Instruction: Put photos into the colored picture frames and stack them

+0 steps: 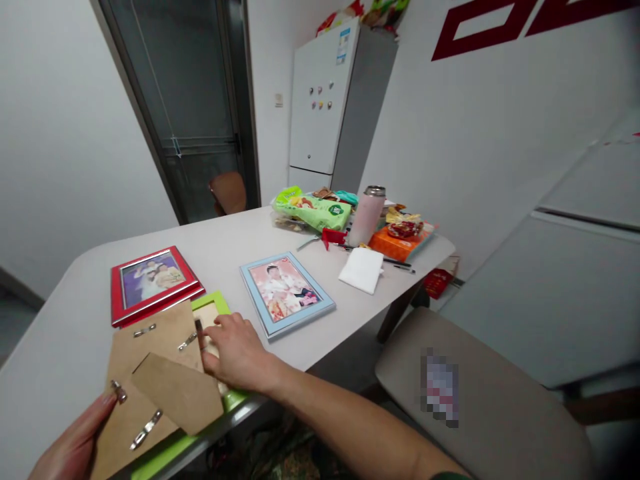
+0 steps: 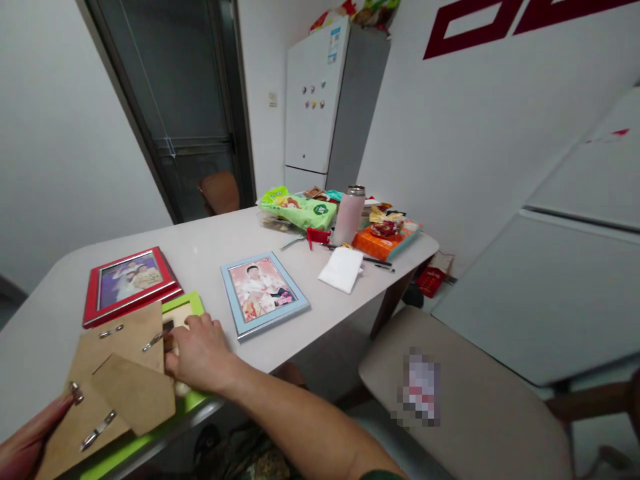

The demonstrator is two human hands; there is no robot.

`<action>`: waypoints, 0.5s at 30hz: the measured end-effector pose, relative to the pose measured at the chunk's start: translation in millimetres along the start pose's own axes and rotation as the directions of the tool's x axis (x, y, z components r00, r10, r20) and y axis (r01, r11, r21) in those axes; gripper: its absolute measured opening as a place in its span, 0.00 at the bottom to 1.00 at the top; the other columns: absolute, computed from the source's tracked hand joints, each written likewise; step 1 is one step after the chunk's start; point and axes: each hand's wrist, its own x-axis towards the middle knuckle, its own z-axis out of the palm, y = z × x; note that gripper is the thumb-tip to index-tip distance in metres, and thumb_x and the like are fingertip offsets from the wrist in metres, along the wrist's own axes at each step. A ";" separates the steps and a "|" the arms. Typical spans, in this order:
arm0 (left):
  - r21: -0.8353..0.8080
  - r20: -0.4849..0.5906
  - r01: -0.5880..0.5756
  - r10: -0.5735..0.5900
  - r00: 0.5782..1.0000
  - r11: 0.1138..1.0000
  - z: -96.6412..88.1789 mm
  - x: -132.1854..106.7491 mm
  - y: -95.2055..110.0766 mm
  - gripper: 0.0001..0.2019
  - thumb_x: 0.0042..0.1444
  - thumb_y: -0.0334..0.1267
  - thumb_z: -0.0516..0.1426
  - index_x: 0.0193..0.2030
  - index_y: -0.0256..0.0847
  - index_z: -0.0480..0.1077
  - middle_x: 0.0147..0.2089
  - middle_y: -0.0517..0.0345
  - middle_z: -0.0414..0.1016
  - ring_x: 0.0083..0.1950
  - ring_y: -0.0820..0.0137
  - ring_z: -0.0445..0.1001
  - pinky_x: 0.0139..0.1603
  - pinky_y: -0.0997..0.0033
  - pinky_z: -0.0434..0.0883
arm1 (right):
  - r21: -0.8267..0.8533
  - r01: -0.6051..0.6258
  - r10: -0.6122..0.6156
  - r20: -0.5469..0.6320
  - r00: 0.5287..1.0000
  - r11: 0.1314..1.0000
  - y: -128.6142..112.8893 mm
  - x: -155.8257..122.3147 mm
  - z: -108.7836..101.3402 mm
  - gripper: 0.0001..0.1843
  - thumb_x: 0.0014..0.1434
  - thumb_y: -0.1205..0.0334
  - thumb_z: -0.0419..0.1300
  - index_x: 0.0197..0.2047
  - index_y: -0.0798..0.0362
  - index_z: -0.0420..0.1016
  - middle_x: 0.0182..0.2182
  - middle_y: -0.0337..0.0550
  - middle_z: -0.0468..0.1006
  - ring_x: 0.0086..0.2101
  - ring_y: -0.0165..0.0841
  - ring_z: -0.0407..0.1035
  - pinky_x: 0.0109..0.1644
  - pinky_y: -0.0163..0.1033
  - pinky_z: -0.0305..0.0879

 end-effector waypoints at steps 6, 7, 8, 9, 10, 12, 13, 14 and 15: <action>-0.276 0.007 -0.025 0.028 1.000 0.961 -33.0 9.3 2.4 0.15 0.45 0.34 0.54 0.42 0.38 0.66 0.23 0.59 0.76 0.19 0.64 0.74 0.18 0.67 0.70 | 0.028 -0.081 0.081 -0.003 0.997 0.996 10.7 -4.9 5.7 0.23 0.47 0.67 0.52 0.48 0.57 0.63 0.49 0.54 0.61 0.48 0.39 0.55 0.49 0.42 0.53; -0.254 -0.033 -0.075 0.068 0.997 0.964 -43.2 10.7 -0.2 0.13 0.46 0.33 0.53 0.41 0.38 0.66 0.22 0.59 0.76 0.19 0.65 0.73 0.18 0.68 0.70 | 0.037 -0.091 0.091 0.001 0.996 0.995 14.0 -3.1 7.3 0.24 0.46 0.69 0.51 0.50 0.58 0.62 0.47 0.54 0.63 0.47 0.38 0.56 0.49 0.41 0.53; -0.227 -0.060 -0.113 0.102 0.993 0.967 -53.2 12.3 -3.3 0.12 0.48 0.32 0.53 0.41 0.37 0.66 0.23 0.58 0.76 0.19 0.65 0.74 0.19 0.68 0.70 | 0.046 -0.096 0.096 0.010 0.995 0.994 17.3 -0.6 8.7 0.25 0.46 0.71 0.50 0.50 0.59 0.61 0.44 0.53 0.66 0.45 0.38 0.59 0.48 0.40 0.54; -0.200 -0.072 -0.147 0.135 0.988 0.969 -62.6 13.9 -6.8 0.10 0.49 0.32 0.52 0.40 0.38 0.66 0.23 0.58 0.76 0.20 0.65 0.74 0.20 0.69 0.70 | 0.053 -0.100 0.099 0.019 0.995 0.994 20.1 2.5 9.6 0.26 0.44 0.72 0.49 0.50 0.60 0.61 0.41 0.52 0.68 0.43 0.37 0.60 0.47 0.40 0.54; -0.173 -0.069 -0.171 0.161 0.984 0.970 -70.8 15.4 -10.2 0.09 0.49 0.33 0.53 0.39 0.38 0.66 0.24 0.58 0.76 0.21 0.65 0.74 0.21 0.69 0.70 | 0.058 -0.101 0.100 0.028 0.995 0.993 22.5 5.7 9.9 0.27 0.43 0.73 0.49 0.50 0.61 0.61 0.39 0.52 0.69 0.41 0.37 0.62 0.46 0.39 0.55; -0.113 -0.026 -0.212 0.210 0.977 0.971 -83.3 18.1 -15.9 0.09 0.49 0.36 0.54 0.38 0.39 0.66 0.26 0.58 0.76 0.24 0.65 0.75 0.23 0.70 0.70 | 0.060 -0.096 0.094 0.035 0.995 0.994 25.0 11.7 8.1 0.30 0.41 0.73 0.48 0.51 0.64 0.59 0.38 0.54 0.70 0.40 0.38 0.63 0.45 0.39 0.56; -0.064 -0.009 -0.248 0.248 0.969 0.967 -87.9 19.2 -17.9 0.10 0.49 0.38 0.54 0.38 0.39 0.65 0.26 0.58 0.76 0.26 0.64 0.75 0.24 0.70 0.70 | 0.081 -0.112 0.109 0.039 0.993 0.990 25.1 14.0 6.0 0.31 0.41 0.73 0.48 0.52 0.65 0.58 0.38 0.55 0.70 0.39 0.38 0.64 0.43 0.39 0.57; -0.002 -0.008 -0.292 0.292 0.956 0.956 -91.9 20.4 -19.2 0.11 0.49 0.40 0.54 0.39 0.38 0.65 0.27 0.58 0.76 0.28 0.64 0.75 0.25 0.70 0.70 | 0.132 -0.153 0.147 0.057 0.987 0.979 24.3 15.5 3.3 0.32 0.41 0.72 0.48 0.53 0.65 0.56 0.36 0.53 0.71 0.37 0.38 0.65 0.41 0.39 0.58; 0.064 -0.020 -0.337 0.338 0.941 0.939 -95.4 21.4 -19.8 0.12 0.49 0.41 0.54 0.40 0.38 0.65 0.27 0.57 0.75 0.29 0.64 0.75 0.28 0.69 0.70 | 0.221 -0.220 0.204 0.093 0.975 0.950 22.6 16.3 0.0 0.34 0.41 0.71 0.48 0.55 0.64 0.53 0.32 0.50 0.72 0.32 0.36 0.66 0.37 0.38 0.60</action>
